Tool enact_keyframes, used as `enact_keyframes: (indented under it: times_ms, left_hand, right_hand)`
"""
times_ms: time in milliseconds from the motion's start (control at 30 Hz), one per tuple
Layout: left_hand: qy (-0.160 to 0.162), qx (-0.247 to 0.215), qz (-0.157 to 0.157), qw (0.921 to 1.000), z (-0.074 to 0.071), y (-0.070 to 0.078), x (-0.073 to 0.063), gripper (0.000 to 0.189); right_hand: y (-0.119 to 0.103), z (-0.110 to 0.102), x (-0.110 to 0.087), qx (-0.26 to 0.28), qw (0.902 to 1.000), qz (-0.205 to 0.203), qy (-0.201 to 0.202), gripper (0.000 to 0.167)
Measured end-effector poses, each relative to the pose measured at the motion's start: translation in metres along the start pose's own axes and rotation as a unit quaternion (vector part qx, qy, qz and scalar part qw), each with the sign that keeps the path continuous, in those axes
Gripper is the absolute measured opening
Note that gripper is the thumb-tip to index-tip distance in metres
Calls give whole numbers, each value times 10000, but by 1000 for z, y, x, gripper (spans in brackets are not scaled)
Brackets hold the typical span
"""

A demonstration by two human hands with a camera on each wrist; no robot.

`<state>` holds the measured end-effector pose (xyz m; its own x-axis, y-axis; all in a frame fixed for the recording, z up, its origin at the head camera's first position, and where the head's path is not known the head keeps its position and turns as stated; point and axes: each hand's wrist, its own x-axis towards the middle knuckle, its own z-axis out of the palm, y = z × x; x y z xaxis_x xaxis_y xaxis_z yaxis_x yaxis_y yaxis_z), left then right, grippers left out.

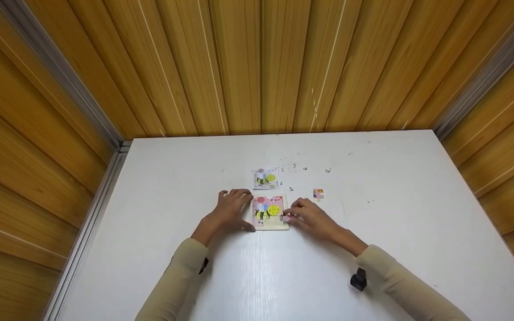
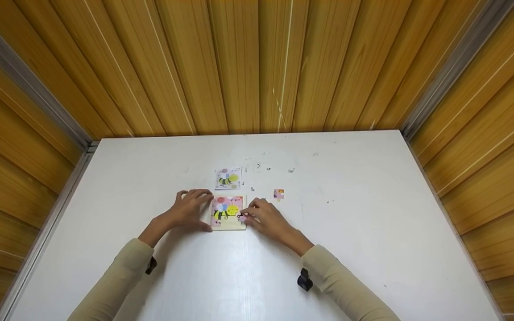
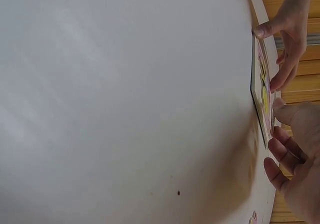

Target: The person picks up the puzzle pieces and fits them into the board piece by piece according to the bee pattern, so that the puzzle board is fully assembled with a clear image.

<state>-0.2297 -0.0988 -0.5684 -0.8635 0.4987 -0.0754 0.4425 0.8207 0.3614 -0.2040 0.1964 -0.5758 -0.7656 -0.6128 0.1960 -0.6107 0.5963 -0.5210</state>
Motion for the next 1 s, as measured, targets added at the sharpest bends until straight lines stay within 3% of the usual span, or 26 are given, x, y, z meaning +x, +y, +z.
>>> enact_keyframes:
  times_ms: [333, 567, 833, 1000]
  left_hand:
    - [-93, 50, -105, 9999, 1, 0, 1, 100]
    - [-52, 96, -104, 9999, -1, 2, 1, 99]
    - [-77, 282, -75, 9995, -2, 3, 2, 97]
    - [-133, 308, -143, 9993, 0, 2, 1, 97]
  right_hand:
    - [-10, 13, 3, -101, 9993, -346, 71, 23]
    - [-17, 19, 10, 53, 9998, -138, -159, 25]
    - [-22, 27, 18, -11, 9994, -331, 70, 25]
    - [-24, 33, 23, 24, 9997, -200, 163, 26]
